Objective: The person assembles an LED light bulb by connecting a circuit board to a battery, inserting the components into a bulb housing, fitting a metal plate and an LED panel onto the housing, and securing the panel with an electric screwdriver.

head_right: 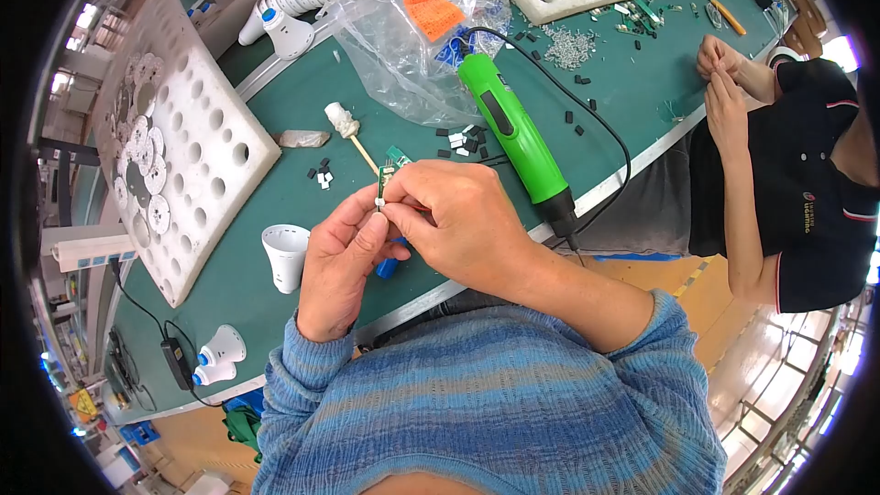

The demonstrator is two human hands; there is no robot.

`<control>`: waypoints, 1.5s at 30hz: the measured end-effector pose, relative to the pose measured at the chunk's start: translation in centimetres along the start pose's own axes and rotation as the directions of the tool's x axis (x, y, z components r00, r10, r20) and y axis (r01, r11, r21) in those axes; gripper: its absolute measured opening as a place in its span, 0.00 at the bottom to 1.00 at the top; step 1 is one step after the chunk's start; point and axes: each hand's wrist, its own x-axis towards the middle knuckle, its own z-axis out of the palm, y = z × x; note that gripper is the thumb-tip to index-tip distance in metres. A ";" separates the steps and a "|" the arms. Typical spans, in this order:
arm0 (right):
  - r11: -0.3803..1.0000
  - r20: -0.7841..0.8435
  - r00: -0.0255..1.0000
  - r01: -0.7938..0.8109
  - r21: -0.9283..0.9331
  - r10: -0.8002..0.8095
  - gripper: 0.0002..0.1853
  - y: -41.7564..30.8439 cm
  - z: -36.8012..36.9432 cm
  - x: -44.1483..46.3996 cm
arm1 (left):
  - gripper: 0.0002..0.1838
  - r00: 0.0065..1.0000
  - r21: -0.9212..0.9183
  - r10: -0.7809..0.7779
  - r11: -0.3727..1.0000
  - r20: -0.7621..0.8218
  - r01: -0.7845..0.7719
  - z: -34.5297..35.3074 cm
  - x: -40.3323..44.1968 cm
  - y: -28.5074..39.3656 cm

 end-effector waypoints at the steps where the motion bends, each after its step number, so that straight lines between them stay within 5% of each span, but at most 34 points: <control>1: 1.000 0.002 1.000 0.007 -0.015 -0.007 0.02 0.0 0.0 0.1 | 0.21 1.000 0.004 -0.009 1.000 -0.003 0.009 -0.2 0.0 0.0; 7: 0.997 -0.083 0.995 0.053 0.052 -0.048 0.02 0.5 -0.5 0.4 | 0.20 0.992 -0.285 -0.099 0.951 0.076 0.116 -1.1 0.3 0.2; 13: 0.996 -0.027 0.998 -0.048 0.072 0.050 0.03 -0.1 -1.1 0.0 | 0.18 0.991 -0.298 -0.104 0.947 0.078 0.123 -1.0 0.2 0.1; 25: 0.997 -0.040 0.998 0.052 0.054 -0.050 0.04 -0.1 -1.8 -0.5 | 0.14 0.997 -0.174 -0.070 0.982 0.033 0.075 0.3 -0.2 0.6; 34: 0.986 -0.013 0.986 0.164 -0.029 -0.164 0.02 0.1 -1.5 -0.2 | 0.12 0.991 -0.249 -0.103 0.961 0.082 0.120 -0.3 -0.2 0.6; 43: 0.979 0.102 0.992 -0.091 0.181 0.074 0.04 -0.9 -2.0 0.1 | 0.12 0.989 -0.303 -0.104 0.944 0.102 0.130 -0.7 -0.1 -0.1; 45: 0.985 0.093 0.995 -0.040 0.170 0.025 0.05 -0.4 -1.8 0.2 | 0.12 0.986 -0.324 -0.107 0.935 0.124 0.142 -0.8 0.0 -0.2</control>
